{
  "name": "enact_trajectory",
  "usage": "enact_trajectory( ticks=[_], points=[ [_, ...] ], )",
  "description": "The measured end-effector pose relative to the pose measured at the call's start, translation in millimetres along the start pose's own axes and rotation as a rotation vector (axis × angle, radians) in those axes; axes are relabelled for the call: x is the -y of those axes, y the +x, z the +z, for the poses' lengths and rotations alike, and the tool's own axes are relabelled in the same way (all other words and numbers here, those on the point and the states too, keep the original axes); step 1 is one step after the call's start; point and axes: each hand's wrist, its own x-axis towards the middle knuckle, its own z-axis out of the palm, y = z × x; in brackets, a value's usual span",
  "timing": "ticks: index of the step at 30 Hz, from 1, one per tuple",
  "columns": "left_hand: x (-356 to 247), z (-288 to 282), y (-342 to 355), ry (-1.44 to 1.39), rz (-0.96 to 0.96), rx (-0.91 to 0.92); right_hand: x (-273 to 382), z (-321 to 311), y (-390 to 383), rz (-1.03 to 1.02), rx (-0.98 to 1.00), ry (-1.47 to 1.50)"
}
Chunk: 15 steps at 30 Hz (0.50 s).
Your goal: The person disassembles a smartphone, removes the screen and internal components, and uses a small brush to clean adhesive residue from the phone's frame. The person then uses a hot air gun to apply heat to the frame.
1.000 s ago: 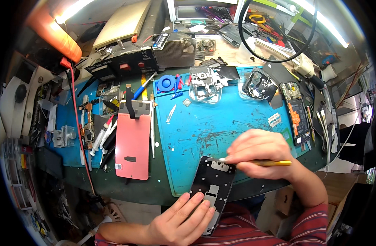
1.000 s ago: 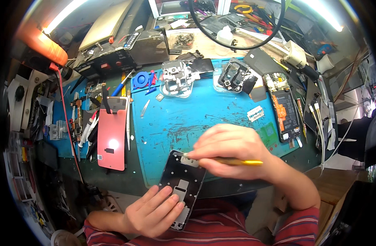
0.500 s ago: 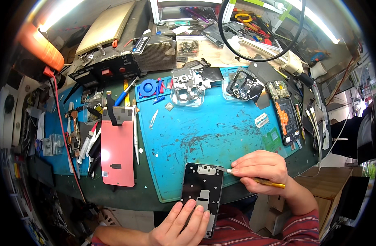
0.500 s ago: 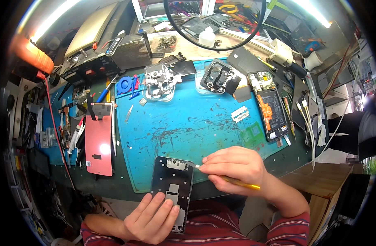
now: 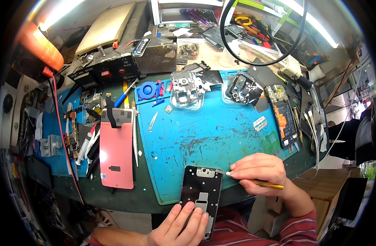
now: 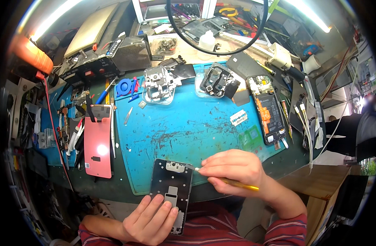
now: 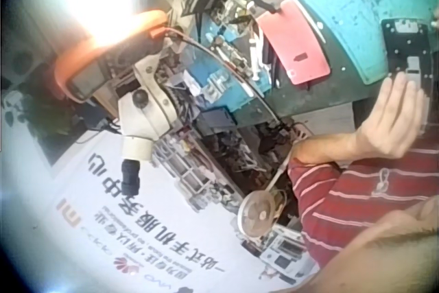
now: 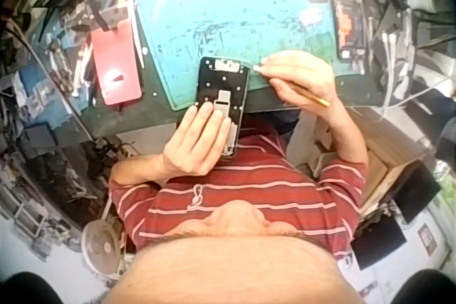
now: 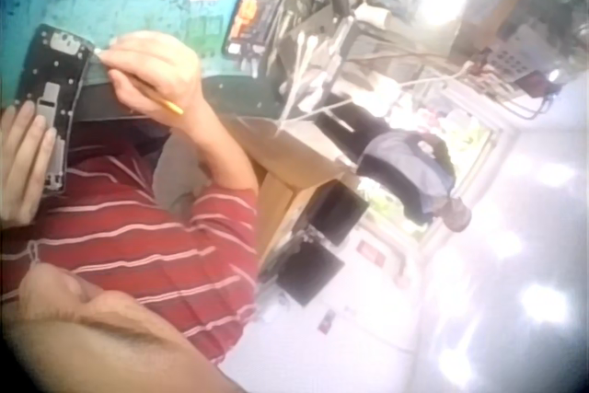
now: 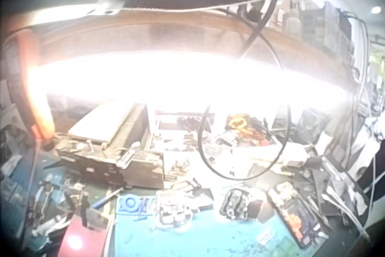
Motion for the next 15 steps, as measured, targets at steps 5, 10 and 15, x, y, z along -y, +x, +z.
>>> enact_trajectory(
  ticks=[5,10,15],
  points=[
    [-0.1,0.1,-0.7,0.005,-0.001,-0.010,-0.2,-0.1,-0.3,0.004,-0.008,0.006],
    [0.2,-0.7,-1.3,-0.010,-0.008,-0.010,0.7,-0.6,0.3,0.017,0.000,0.009],
    [0.5,-0.5,-0.8,0.000,-0.003,-0.011,9.1,4.0,17.8,0.020,0.025,-0.029]
  ],
)
